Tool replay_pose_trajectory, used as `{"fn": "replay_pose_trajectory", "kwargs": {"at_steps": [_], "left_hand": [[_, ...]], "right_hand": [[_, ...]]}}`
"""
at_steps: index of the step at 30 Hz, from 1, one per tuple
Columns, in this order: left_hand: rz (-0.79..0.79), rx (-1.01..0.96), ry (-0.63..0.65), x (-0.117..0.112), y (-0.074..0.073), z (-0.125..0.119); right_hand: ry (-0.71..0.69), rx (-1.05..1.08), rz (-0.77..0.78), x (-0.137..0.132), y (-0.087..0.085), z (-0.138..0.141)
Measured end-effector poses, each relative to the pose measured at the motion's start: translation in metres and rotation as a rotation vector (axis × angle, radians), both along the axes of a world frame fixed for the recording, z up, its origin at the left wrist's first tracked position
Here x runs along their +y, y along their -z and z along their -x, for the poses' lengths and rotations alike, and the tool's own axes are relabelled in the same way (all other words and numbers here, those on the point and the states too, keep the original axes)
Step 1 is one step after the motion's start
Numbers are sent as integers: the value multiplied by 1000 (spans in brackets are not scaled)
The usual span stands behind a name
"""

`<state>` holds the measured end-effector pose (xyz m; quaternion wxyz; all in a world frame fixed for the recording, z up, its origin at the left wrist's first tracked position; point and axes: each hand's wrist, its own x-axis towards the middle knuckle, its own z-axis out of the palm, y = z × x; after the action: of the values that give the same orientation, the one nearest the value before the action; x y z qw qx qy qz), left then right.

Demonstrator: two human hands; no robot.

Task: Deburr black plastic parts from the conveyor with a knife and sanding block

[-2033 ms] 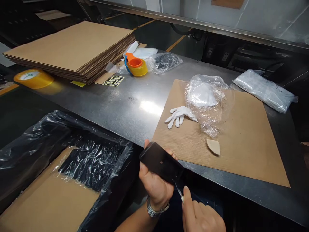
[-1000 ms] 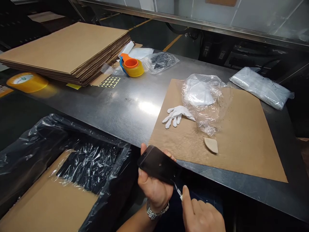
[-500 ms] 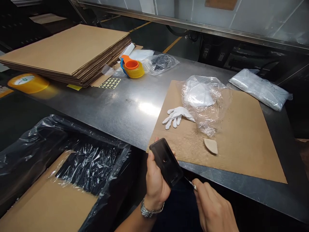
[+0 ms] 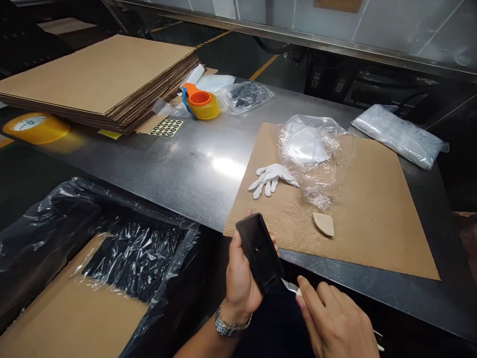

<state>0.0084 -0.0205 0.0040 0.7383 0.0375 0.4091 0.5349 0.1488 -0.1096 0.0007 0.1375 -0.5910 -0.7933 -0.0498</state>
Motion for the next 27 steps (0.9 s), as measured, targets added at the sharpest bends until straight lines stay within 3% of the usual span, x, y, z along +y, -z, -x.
{"fn": "replay_pose_trajectory", "kwargs": {"at_steps": [27], "left_hand": [[-46, 75, 10, -7, 0, -3]], "right_hand": [[-12, -96, 4, -2, 3, -4]]}}
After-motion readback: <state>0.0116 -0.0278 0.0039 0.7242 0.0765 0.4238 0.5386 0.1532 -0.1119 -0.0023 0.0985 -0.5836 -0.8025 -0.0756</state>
